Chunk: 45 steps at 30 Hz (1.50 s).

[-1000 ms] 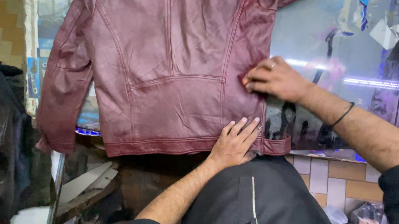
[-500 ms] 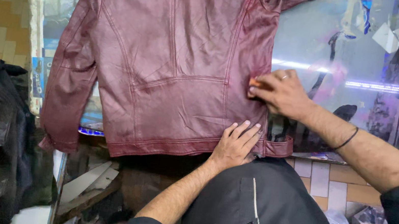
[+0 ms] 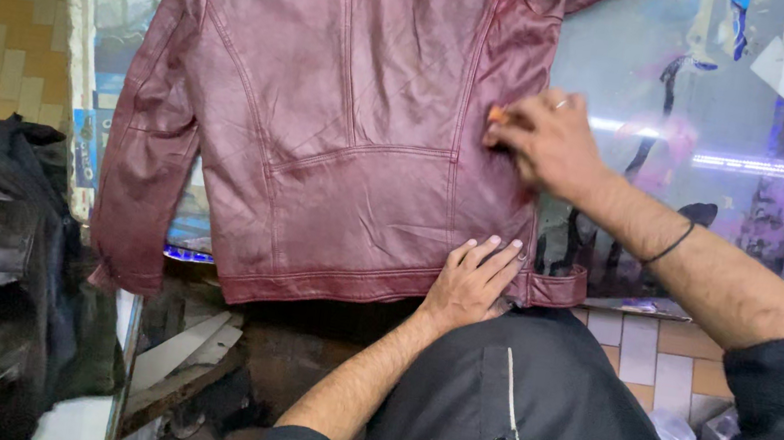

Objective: The person works on a maroon leather jacket laid on a glass work table, rubbing a dye or polish into the leather with a small orange sponge, working section by section across the body and sleeves. They reposition and smooth the jacket with their hands between applications, and a red bottle of dye or polish sits on the table.

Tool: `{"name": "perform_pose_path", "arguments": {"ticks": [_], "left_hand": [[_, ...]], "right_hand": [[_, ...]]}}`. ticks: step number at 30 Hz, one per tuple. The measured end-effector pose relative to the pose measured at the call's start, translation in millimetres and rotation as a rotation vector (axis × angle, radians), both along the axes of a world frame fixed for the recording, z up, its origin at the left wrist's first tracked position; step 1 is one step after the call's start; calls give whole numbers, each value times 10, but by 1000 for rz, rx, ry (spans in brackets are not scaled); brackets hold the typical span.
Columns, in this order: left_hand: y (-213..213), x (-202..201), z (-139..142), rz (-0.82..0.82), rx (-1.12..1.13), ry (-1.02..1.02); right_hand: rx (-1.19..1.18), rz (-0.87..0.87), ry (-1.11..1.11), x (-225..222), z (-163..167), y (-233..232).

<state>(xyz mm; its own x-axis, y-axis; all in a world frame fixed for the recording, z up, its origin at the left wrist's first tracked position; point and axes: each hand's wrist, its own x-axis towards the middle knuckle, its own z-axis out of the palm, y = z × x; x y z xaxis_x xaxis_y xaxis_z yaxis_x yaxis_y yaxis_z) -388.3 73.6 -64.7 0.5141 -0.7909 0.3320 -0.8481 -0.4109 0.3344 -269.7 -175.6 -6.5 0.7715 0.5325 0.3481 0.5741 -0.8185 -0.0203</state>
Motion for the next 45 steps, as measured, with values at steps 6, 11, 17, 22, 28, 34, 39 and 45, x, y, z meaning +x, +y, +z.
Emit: {"name": "perform_pose_path", "arguments": {"ticks": [6, 11, 17, 22, 28, 34, 39, 45], "left_hand": [[1, -6, 26, -2, 4, 36], [5, 13, 42, 3, -26, 39], [-2, 15, 60, -5, -4, 58], [35, 25, 73, -8, -23, 66], [37, 66, 48, 1, -53, 22], [41, 63, 41, 4, -73, 80], [24, 53, 57, 1, -58, 44], [10, 49, 60, 19, -106, 32]], "right_hand": [[-45, -103, -73, 163, -25, 8], [-95, 120, -98, 267, 47, -4], [-89, -127, -178, 306, 117, -21], [-47, -274, -117, 161, 295, -71], [-31, -35, 96, -430, 222, -35], [-37, -223, -16, -576, 130, -24], [-125, -134, 15, -251, 104, -71], [-31, -52, -194, 415, 129, -300]]}}
